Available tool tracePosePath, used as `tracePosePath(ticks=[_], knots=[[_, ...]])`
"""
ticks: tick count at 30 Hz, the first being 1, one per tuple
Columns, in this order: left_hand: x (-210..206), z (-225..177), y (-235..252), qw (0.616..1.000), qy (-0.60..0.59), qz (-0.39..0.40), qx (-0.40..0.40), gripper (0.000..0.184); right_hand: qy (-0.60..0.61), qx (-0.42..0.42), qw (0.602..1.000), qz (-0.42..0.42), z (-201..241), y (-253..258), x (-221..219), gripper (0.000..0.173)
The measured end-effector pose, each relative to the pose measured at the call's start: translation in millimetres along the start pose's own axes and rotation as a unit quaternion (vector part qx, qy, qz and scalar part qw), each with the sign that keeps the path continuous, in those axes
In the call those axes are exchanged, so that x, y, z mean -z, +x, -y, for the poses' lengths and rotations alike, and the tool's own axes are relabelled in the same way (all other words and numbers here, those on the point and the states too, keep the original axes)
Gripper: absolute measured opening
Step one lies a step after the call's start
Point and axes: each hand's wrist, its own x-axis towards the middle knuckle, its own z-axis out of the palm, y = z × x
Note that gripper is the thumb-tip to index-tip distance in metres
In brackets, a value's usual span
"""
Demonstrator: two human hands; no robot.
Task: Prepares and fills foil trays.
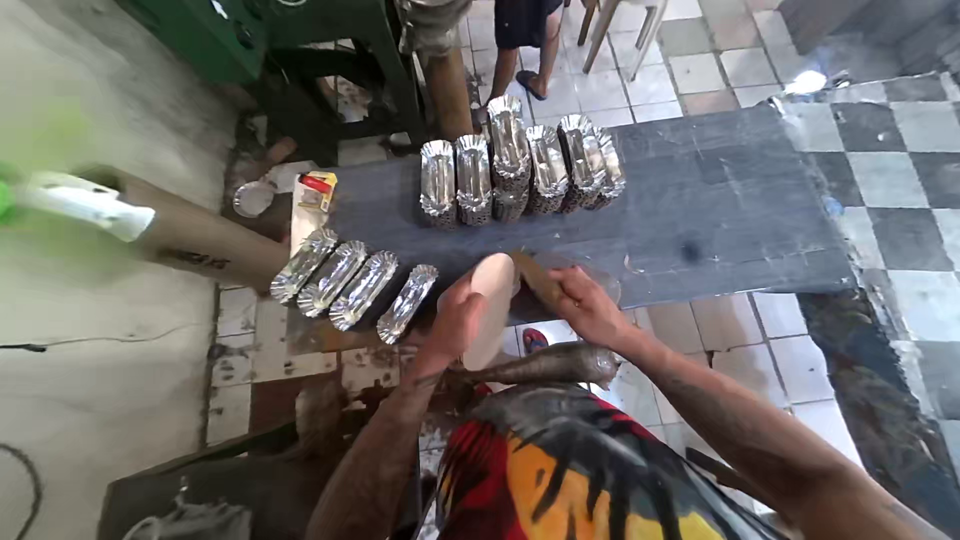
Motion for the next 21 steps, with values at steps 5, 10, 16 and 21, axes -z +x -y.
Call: tracePosePath(ticks=[5,10,16,21], knots=[[-13,36,-54,0.905,-0.387,-0.099,0.148,0.024,0.430,-0.204,0.878,-0.057,61,-11,-87,0.035],[-14,45,-100,0.821,-0.562,-0.103,0.020,0.019,0.528,-0.164,0.818,0.159,86,-23,-81,0.026],[-51,132,-72,0.948,-0.291,0.013,0.128,0.030,0.188,-0.104,0.961,0.176,-4,-63,-82,0.023],[-129,215,-1,0.944,0.099,0.238,0.204,0.048,-0.142,-0.155,0.876,0.434,-91,-162,-49,0.032]])
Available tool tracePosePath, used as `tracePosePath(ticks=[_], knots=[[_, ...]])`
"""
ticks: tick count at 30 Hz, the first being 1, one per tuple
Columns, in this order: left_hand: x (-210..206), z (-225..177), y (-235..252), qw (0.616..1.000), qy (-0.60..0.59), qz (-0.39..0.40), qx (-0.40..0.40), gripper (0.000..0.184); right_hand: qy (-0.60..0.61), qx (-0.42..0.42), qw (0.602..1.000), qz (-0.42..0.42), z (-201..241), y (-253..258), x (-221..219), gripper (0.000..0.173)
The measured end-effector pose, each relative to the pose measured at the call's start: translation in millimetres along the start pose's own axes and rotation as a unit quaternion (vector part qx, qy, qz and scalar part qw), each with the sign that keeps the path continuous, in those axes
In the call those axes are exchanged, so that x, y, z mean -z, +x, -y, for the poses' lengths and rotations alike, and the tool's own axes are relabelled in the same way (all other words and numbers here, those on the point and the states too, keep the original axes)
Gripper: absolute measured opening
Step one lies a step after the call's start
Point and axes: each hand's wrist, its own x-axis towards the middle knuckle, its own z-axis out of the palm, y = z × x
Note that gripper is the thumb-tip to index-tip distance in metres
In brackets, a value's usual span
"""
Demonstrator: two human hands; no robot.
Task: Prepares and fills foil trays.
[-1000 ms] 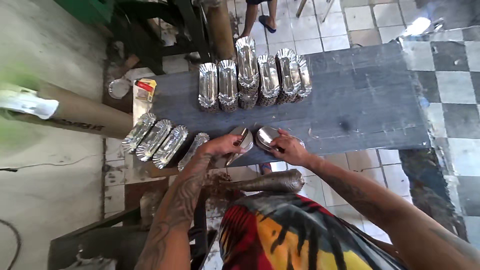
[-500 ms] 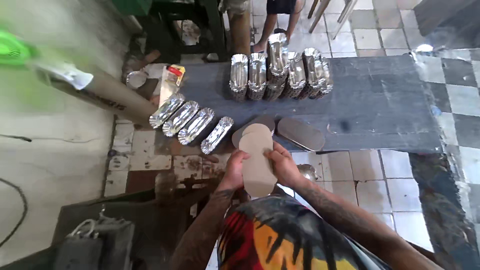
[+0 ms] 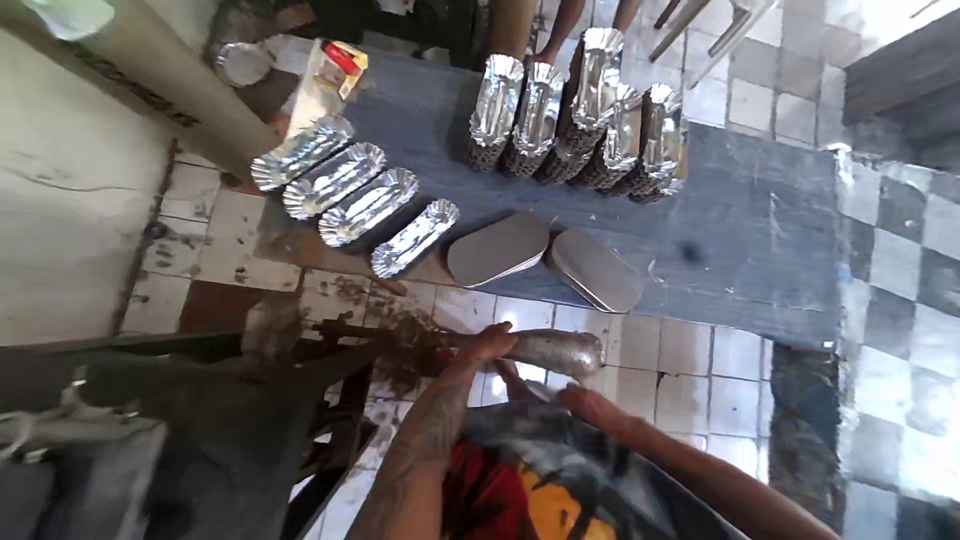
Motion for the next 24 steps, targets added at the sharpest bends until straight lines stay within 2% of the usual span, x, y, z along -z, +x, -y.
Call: tracePosePath(ticks=[2,5,6,9,10,12,13,14,15,17,18,20,22,23,24], knots=[[-10,-12,39,0.997,0.060,0.002,0.055,0.056,0.062,-0.086,0.992,0.063,-20,-14,-19,0.035],[-13,-33,46,0.992,0.054,0.027,0.110,0.064,0.024,-0.111,0.989,0.096,-17,-23,-28,0.035],[-14,-36,39,0.993,0.041,0.031,0.110,0.064,0.002,-0.130,0.984,0.121,4,-25,-17,0.037],[4,-35,15,0.997,0.036,0.032,0.068,0.065,-0.037,-0.263,0.937,0.226,125,-21,48,0.044],[14,-37,-2,0.997,0.040,0.025,0.054,0.066,-0.056,-0.253,0.939,0.226,125,-24,46,0.044],[41,-47,-62,0.998,0.011,-0.037,0.047,0.067,-0.035,-0.051,0.990,0.124,33,-26,9,0.035],[55,-52,-102,0.993,-0.042,-0.101,0.031,0.065,-0.017,0.035,0.996,0.085,-10,-20,-5,0.032],[63,-56,-144,0.977,-0.109,-0.180,-0.019,0.056,-0.002,0.081,0.994,0.079,-31,-11,-6,0.031],[69,-56,-185,0.952,-0.170,-0.240,-0.081,0.048,0.001,0.097,0.992,0.087,-35,-3,2,0.031],[83,-48,-252,0.896,-0.256,-0.330,-0.153,0.048,-0.005,0.095,0.992,0.077,-24,14,16,0.029],[96,-45,-278,0.848,-0.324,-0.382,-0.172,0.046,-0.005,0.100,0.993,0.063,-11,23,22,0.029],[130,-28,-315,0.721,-0.425,-0.490,-0.244,0.036,-0.005,0.126,0.992,0.031,22,41,27,0.029],[146,-8,-336,0.644,-0.389,-0.602,-0.267,0.038,-0.006,0.162,0.987,-0.001,61,60,30,0.028],[141,4,-342,0.651,-0.327,-0.644,-0.235,0.042,-0.005,0.186,0.982,-0.020,80,70,30,0.027],[125,15,-349,0.690,-0.246,-0.663,-0.157,0.045,-0.004,0.216,0.975,-0.043,100,78,27,0.025]])
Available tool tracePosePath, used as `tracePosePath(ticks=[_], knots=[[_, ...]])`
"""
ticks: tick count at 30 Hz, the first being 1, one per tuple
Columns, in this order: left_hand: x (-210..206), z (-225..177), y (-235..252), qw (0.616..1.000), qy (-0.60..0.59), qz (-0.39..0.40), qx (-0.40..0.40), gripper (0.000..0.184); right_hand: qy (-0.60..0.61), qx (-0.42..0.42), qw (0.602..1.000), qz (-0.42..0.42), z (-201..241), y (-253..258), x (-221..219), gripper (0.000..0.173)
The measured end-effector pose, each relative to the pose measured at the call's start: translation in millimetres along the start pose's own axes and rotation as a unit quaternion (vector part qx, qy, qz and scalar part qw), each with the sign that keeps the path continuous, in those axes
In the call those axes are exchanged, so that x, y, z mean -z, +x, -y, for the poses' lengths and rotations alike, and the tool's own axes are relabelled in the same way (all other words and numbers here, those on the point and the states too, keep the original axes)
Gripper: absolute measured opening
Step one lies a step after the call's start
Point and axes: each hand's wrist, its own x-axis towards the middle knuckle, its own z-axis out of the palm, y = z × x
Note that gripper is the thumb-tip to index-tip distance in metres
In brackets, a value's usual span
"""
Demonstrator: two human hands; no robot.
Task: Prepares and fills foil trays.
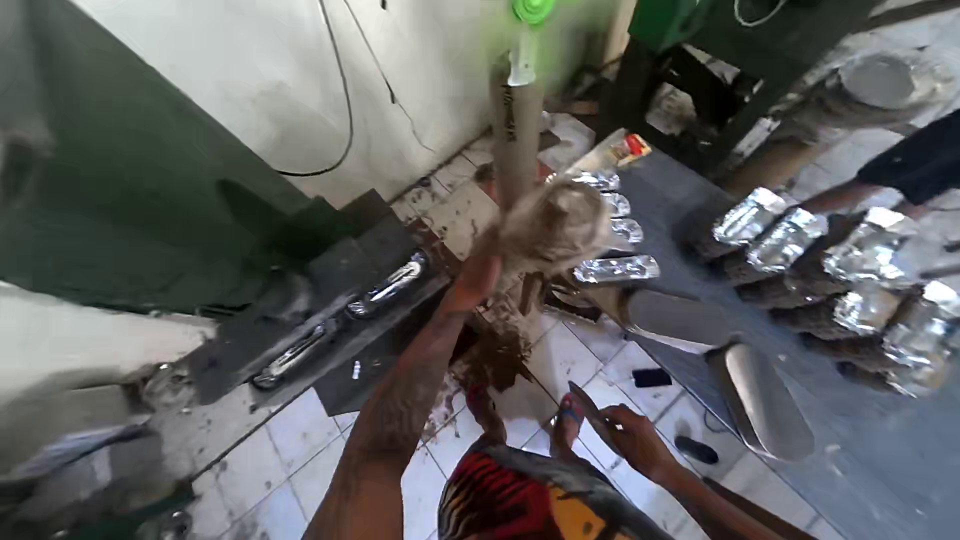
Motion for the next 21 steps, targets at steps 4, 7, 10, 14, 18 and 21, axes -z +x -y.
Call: tracePosePath(ticks=[4,7,10,14,18,21], knots=[[97,66,-60,0.915,0.368,-0.033,0.162,0.077,0.009,0.091,0.993,-0.078,59,66,-24,0.023],[160,66,-82,0.886,0.407,0.044,0.218,0.063,-0.030,0.196,0.974,-0.112,119,114,-47,0.025],[200,26,-133,0.863,0.426,0.206,0.176,0.046,-0.155,0.399,0.898,-0.098,182,162,-74,0.026],[288,81,-183,0.815,0.485,0.271,0.167,0.047,-0.326,0.561,0.760,0.037,241,237,-119,0.023],[283,47,-223,0.837,0.477,0.251,0.091,0.036,-0.422,0.442,0.774,0.168,292,277,-172,0.032],[244,-2,-269,0.915,0.338,0.218,0.022,0.031,-0.364,0.395,0.816,0.213,326,252,-252,0.037]])
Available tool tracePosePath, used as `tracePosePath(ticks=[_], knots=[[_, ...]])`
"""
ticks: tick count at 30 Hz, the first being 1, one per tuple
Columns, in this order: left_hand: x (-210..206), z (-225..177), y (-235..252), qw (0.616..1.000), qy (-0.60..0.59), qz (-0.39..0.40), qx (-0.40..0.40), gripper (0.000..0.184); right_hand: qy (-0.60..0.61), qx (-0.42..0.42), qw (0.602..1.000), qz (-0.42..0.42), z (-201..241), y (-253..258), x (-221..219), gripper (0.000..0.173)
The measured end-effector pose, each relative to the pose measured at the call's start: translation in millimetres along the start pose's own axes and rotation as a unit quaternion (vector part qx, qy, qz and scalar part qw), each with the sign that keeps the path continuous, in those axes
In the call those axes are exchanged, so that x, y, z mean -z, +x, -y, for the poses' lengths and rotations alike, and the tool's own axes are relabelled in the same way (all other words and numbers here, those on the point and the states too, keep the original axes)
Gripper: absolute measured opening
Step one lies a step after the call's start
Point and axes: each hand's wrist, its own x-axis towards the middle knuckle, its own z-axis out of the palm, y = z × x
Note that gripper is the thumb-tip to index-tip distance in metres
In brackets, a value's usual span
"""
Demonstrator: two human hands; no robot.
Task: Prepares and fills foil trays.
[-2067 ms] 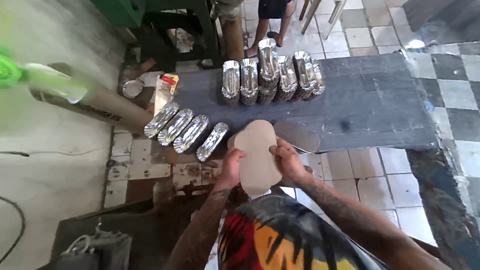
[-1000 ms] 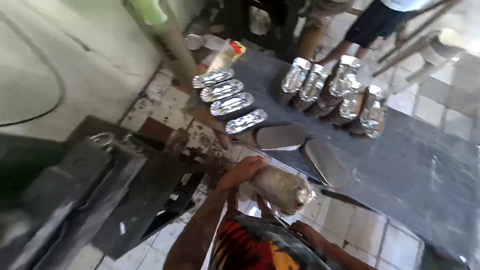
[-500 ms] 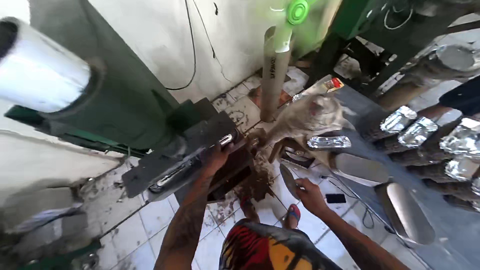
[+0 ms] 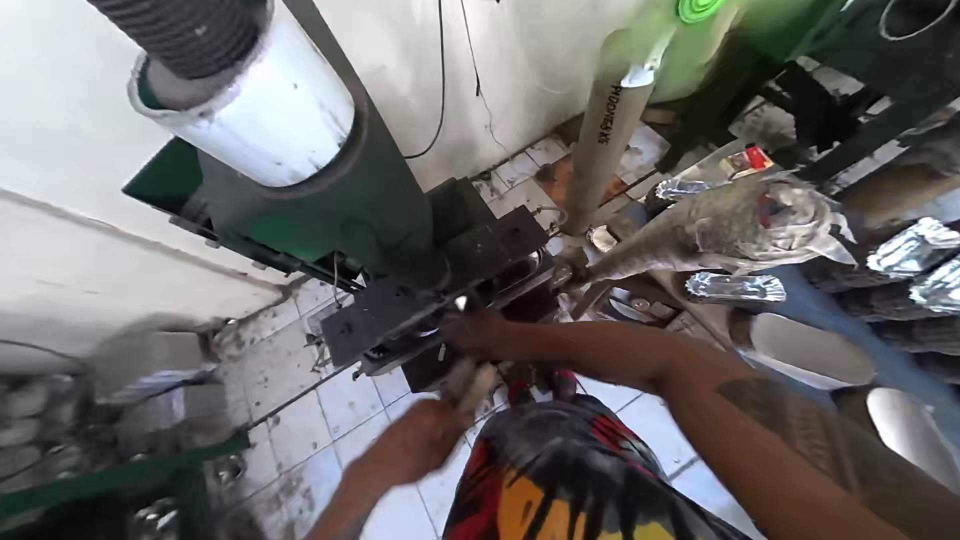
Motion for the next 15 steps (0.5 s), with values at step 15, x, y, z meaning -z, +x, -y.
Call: tracePosePath(ticks=[15], knots=[[-84,-57,56,0.878,-0.326,0.348,-0.034,0.036,0.214,0.020,0.964,0.157,-158,-166,246,0.035]])
